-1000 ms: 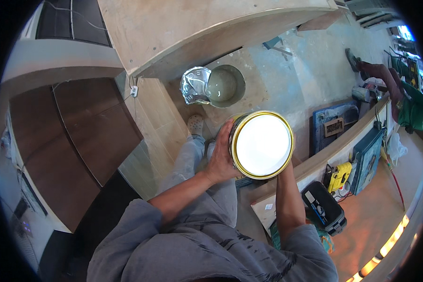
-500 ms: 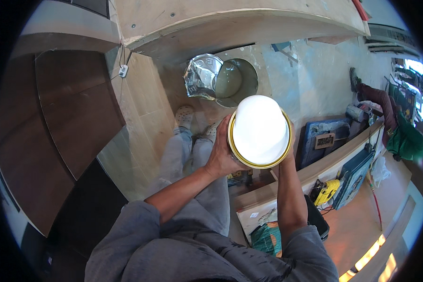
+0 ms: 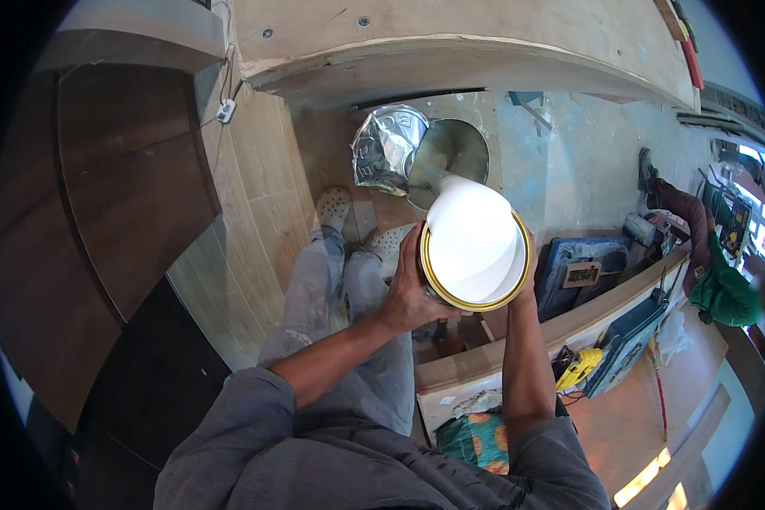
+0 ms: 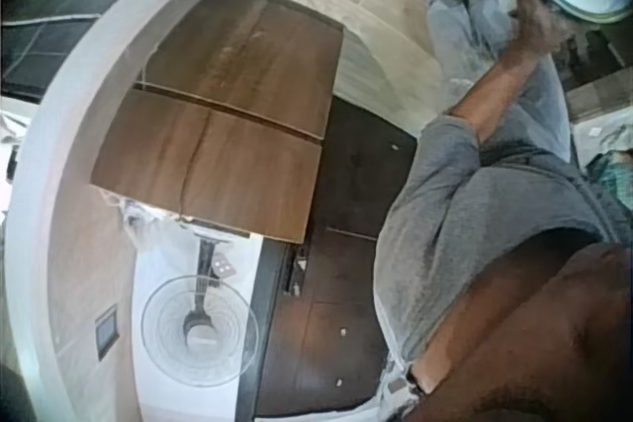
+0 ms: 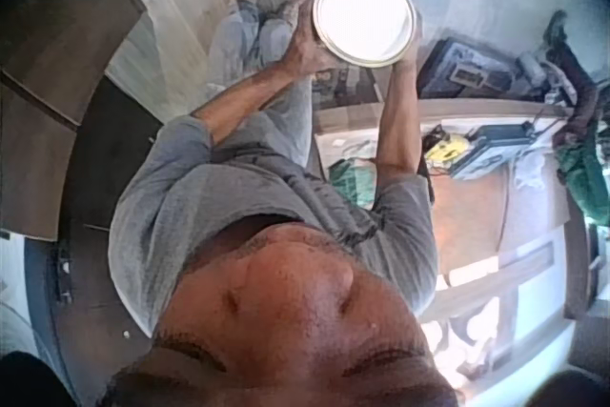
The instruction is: The person opens a yellow paint can using a putty knife and stirs the contents with a wooden stick. They then pour the mixed paint into a smaller container and place the can down. The person also handles a paint roller and moves around a cluttered workshop.
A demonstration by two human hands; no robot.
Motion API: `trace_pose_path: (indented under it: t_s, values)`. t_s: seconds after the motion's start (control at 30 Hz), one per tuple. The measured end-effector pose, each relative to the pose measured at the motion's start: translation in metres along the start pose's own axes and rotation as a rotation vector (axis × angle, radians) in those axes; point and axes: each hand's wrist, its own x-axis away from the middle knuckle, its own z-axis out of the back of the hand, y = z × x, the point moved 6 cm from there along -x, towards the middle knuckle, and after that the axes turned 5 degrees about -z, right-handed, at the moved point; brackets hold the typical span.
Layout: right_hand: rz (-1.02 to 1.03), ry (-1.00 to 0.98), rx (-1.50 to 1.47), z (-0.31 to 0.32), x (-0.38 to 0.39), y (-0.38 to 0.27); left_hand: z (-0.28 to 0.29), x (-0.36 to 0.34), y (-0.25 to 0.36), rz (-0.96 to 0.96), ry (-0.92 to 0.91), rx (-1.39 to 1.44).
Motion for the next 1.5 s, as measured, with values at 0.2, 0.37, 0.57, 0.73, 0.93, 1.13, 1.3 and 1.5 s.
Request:
trace_pose_path:
  t_s: [0.2, 0.37, 0.57, 0.73, 0.93, 1.13, 1.3, 1.5]
  values:
    - [0.045, -0.064, 0.068, 0.000, -0.002, -0.002, 0.000, -0.001, -0.002, 0.037, -0.014, 0.032]
    - [-0.083, -0.028, -0.069, 0.004, -0.005, 0.002, -0.002, -0.001, -0.001, 0.064, -0.037, 0.023]
    - [-0.132, -0.028, -0.080, -0.007, -0.006, -0.008, 0.000, -0.004, 0.003, 0.045, -0.033, 0.034]
    - [-0.097, -0.050, 0.055, -0.023, -0.005, -0.029, 0.001, -0.004, 0.001, 0.064, -0.024, 0.024]
    - [-0.017, -0.026, 0.166, 0.016, -0.011, 0.006, 0.002, -0.007, 0.007, 0.085, -0.036, 0.028]
    - [-0.087, -0.030, 0.195, 0.011, -0.012, -0.001, 0.002, -0.008, 0.008, 0.118, -0.037, 0.056]
    - [-0.091, -0.029, 0.402, 0.003, -0.012, -0.012, 0.004, -0.011, 0.012, 0.142, -0.036, 0.067]
    - [-0.081, -0.038, 0.337, -0.001, -0.013, -0.018, 0.004, -0.013, 0.015, 0.146, -0.037, 0.071]
